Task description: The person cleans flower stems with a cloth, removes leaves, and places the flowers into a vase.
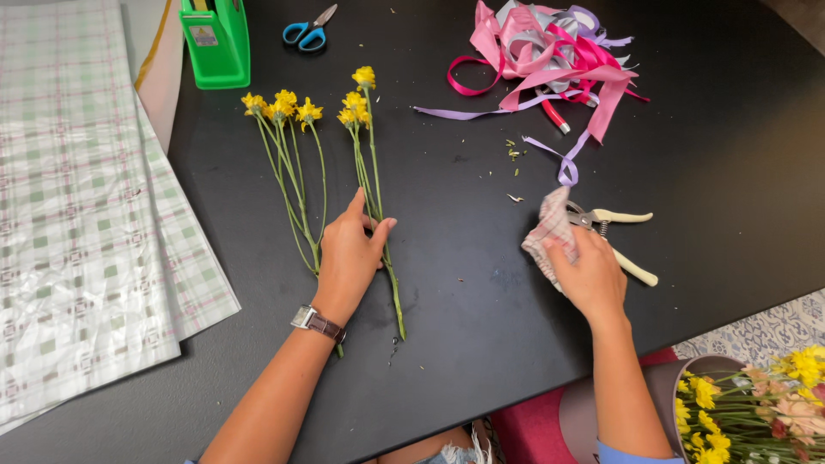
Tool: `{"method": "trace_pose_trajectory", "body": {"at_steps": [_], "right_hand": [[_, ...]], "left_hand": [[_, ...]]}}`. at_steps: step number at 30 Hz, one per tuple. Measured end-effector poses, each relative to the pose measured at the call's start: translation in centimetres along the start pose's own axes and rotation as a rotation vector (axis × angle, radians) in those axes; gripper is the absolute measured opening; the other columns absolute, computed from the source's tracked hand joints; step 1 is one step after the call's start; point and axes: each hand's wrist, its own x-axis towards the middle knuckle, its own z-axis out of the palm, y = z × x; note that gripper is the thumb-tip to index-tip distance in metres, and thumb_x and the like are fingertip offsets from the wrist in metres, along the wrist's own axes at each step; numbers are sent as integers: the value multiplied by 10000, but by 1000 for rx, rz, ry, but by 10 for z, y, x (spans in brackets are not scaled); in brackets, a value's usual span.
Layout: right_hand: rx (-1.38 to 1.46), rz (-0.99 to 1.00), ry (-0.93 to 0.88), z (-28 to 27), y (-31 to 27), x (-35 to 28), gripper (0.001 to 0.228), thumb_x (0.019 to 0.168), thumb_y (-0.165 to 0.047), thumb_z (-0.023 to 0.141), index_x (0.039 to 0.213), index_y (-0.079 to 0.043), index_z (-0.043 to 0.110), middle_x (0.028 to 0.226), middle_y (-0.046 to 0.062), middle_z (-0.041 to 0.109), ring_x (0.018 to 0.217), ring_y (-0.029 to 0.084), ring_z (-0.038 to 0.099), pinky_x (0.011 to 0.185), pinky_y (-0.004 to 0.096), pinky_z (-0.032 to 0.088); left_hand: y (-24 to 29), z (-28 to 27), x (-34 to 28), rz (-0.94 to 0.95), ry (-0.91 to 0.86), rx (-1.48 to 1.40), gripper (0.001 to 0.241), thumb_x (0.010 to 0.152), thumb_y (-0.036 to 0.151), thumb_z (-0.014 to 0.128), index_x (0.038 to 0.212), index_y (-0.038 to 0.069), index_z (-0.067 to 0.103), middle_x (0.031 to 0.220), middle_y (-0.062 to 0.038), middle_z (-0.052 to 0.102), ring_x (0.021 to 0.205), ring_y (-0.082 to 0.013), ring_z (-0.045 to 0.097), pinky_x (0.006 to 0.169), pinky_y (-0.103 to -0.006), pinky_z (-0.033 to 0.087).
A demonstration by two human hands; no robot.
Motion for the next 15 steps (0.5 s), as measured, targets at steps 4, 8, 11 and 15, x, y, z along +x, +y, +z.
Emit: {"method": "trace_pose_trajectory", "body": {"at_steps": [4,8,11,15], "right_hand": [[-78,-120,-26,6,-5,3,408,867,-468,490,1174,-208,554,1082,62,550,1172,245,455,923,436,430],[-124,-118,2,19,5,29,453,881,-496,451,1200,-185,536,1102,49,503,1171,205,418,902,445,442],[-106,-141,59,20,5,38,463,885,-457,472,1228,-150,520,1104,55,491,1172,211,412,881,450,446],[-17,-179,61,21,4,33,475,890,-429,480,1267,-140,491,1125,97,499,1188,253,411,910,484,426]], "left_hand": [[-3,1,0,56,24,113,575,859,190,639,1255,-157,410,836,-208,631,529,-215,642,380,-290,522],[6,-5,-9,62,27,183,619,807,156,685,1283,-127,408,891,-204,600,642,-301,653,438,-355,540],[-4,-3,-10,69,72,160,530,823,90,650,1261,-124,440,884,-192,594,646,-284,648,435,-332,536],[-5,-7,-15,65,111,143,479,827,34,619,1247,-128,455,868,-197,592,632,-278,642,419,-320,529]]}}
